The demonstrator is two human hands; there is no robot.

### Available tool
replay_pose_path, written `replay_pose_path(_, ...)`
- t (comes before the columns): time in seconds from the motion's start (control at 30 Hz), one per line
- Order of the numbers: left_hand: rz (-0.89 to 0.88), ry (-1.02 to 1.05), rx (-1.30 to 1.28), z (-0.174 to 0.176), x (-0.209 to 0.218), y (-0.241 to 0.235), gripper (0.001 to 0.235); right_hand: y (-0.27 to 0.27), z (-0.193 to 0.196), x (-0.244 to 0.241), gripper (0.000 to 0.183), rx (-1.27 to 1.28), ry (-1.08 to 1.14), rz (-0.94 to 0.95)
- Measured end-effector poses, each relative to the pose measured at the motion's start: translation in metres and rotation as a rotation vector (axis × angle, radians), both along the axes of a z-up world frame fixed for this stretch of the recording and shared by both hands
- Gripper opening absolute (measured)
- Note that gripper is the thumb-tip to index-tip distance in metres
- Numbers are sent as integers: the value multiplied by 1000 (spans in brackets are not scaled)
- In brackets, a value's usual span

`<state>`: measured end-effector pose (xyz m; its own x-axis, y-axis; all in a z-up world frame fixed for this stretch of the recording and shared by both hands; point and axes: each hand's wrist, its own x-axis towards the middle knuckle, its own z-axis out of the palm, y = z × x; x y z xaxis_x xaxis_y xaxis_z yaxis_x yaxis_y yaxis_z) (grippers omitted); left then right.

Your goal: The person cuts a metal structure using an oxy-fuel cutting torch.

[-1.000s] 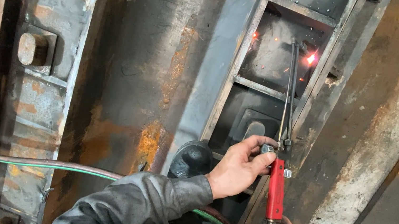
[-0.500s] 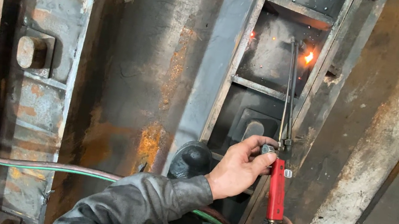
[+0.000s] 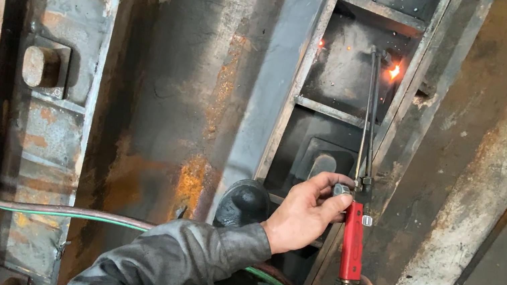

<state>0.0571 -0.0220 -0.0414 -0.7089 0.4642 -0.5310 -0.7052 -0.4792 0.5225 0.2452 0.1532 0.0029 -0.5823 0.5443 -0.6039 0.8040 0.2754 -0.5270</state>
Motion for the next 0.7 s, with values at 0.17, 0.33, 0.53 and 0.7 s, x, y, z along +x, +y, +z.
replay_pose_path(0.17, 13, -21, 11, -2, 1, 2, 30, 0, -2, 2, 66, -3, -6, -11)
replay_pose_path(0.33, 23, -7, 19, -4, 2, 2, 30, 4, -7, 8, 68, -35, 47, -25)
replay_pose_path(0.53, 26, -28, 31, -6, 1, 2, 30, 12, -14, 13, 68, -38, 53, 31)
replay_pose_path(0.7, 5, -30, 1, -5, 0, 1, 30, 5, -7, 6, 67, -44, 48, 27)
